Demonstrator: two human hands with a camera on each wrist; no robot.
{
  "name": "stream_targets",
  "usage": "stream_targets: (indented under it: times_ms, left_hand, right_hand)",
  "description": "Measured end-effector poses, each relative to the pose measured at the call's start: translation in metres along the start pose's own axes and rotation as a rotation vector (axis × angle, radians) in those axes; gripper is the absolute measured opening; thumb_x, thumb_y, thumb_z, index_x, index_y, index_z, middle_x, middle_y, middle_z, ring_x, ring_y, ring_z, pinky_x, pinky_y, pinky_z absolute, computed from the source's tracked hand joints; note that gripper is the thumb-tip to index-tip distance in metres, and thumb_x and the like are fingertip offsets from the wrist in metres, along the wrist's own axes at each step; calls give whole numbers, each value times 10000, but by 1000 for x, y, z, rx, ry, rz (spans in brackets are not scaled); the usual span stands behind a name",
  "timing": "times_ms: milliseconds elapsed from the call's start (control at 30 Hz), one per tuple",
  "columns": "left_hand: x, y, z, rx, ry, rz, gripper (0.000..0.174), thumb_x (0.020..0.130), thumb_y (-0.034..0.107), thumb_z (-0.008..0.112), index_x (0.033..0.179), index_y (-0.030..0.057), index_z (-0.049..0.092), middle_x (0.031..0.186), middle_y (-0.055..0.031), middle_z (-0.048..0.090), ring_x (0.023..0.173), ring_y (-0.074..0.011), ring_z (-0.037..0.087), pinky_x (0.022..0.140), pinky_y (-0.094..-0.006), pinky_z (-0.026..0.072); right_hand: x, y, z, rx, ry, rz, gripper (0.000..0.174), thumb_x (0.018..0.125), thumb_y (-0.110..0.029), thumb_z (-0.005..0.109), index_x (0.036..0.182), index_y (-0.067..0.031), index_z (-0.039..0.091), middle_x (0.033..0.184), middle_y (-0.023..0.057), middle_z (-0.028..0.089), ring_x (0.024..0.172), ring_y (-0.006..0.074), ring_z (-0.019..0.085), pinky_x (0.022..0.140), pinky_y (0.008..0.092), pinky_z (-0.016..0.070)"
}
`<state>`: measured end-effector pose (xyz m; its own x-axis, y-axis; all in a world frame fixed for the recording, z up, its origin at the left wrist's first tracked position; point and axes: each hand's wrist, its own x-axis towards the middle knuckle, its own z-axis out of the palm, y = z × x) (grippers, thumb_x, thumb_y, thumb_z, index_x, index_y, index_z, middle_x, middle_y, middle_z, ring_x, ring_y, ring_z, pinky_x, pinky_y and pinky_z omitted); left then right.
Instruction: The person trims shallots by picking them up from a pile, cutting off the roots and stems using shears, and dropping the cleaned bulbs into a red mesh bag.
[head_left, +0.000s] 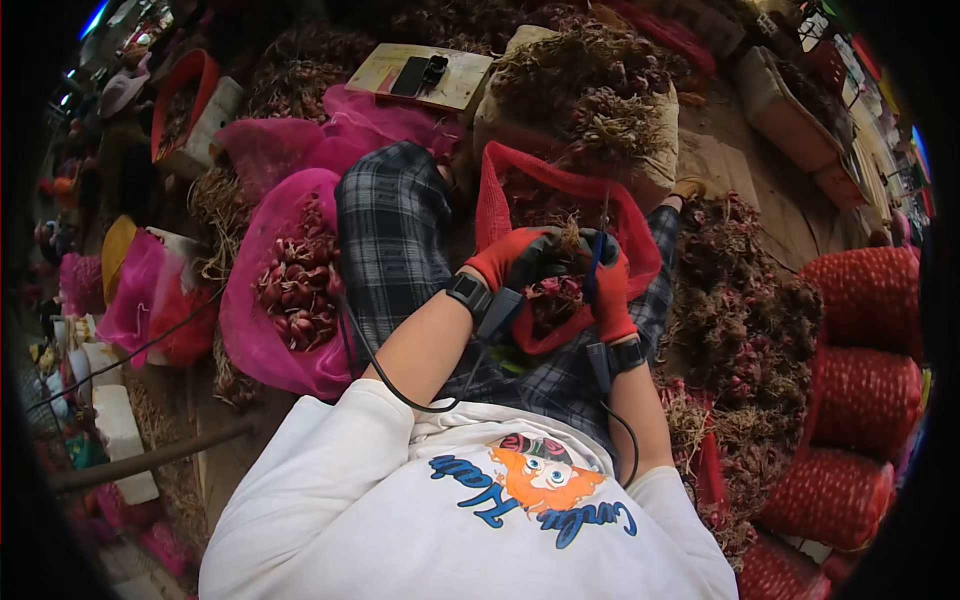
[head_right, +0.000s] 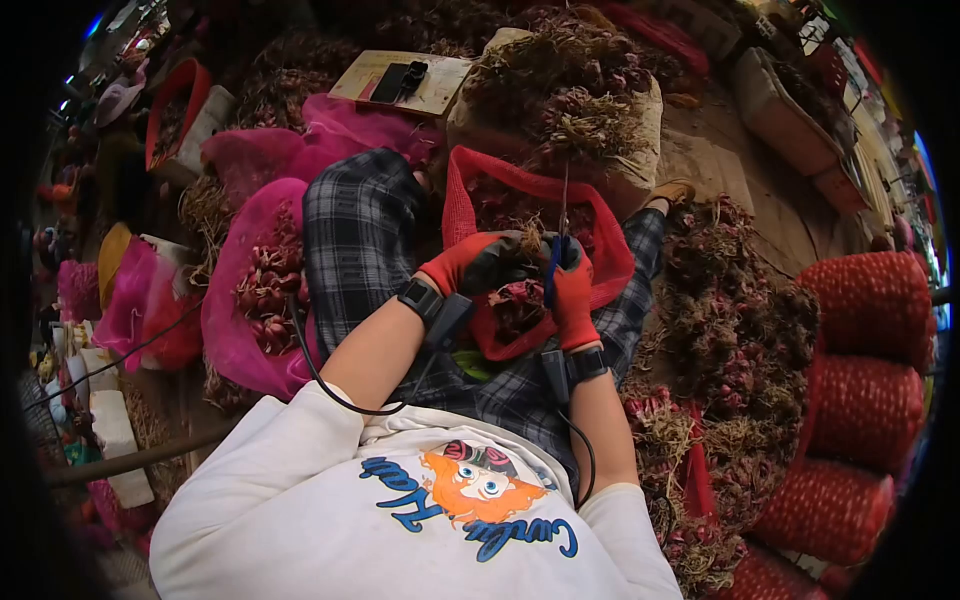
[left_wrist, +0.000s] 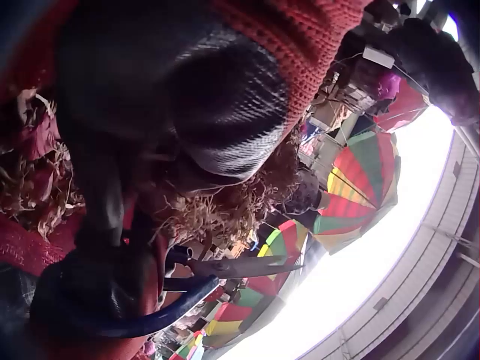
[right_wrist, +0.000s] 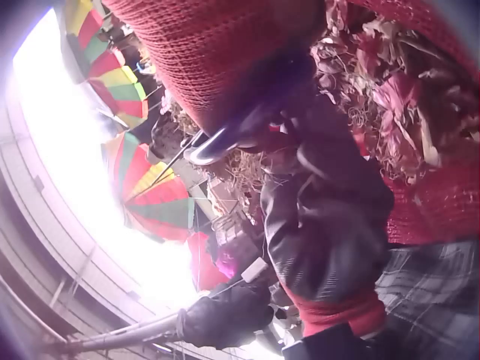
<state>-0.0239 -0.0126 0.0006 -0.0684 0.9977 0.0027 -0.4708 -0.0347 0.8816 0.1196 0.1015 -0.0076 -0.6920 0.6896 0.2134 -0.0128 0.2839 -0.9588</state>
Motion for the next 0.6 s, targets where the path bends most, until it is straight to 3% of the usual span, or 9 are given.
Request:
stream_targets:
  times_ms: [33,133,233,333,433,500,567,600]
  left_hand:
    - [1,-5,-4,64,18,54,358,894,165,579,1214,29,496,1134,-60,583,1037,-153,570,866,-287,482]
    - [8,-20,-15,22,248,60,295,911,185,549,1161,29,553,1067,-47,608,993,-131,576,869,-270,477]
    - [7,-16,-7,-274,393,31,246,878,155,610,1086,27,580,1002,-42,619,929,-119,587,827,-258,489]
    - [14,-22,-10,-8,355,-9,293,882,126,599,1153,38,532,1042,-34,605,956,-140,588,825,-278,497]
    - [16,-25,-4,54,301,-1,273,890,129,584,1144,39,540,1039,-34,605,940,-136,589,827,-273,490]
    - [11,-17,-6,-111,235,-75,259,900,146,568,1139,47,548,1031,-37,605,924,-141,592,823,-276,491]
    - [7,-15,-8,-270,240,-107,230,910,177,554,1104,54,561,982,-27,606,881,-134,591,806,-267,489]
    - [8,-17,-10,-344,273,-101,215,914,200,547,1072,56,570,937,-16,606,845,-125,588,790,-257,487]
  right_hand:
    - [-1,-1,-1,-16,7,97,219,819,-61,593,1033,-15,600,880,27,642,775,115,585,685,266,494]
    - [-7,5,-7,341,53,403,260,809,-61,591,1065,-15,591,883,23,640,762,100,574,660,249,485]
    - [-13,11,-8,395,43,339,268,809,-73,588,1072,-19,590,882,20,636,697,76,556,617,227,477]
    - [-6,10,-5,-80,-96,230,252,809,-85,588,1054,-27,596,864,19,631,670,65,562,595,197,466]
    - [-3,-3,-2,322,-104,353,223,813,-116,605,1018,-29,602,800,12,617,638,56,556,563,195,454]
    - [2,11,-8,251,-131,109,222,813,-137,620,1005,-26,603,756,1,601,627,53,553,542,201,448]
    - [3,22,-12,315,-128,175,228,815,-156,631,1001,-25,606,730,-10,587,612,51,553,525,206,447]
    - [5,11,-15,412,-108,359,234,817,-165,634,1003,-26,607,726,-16,582,603,51,553,518,207,449]
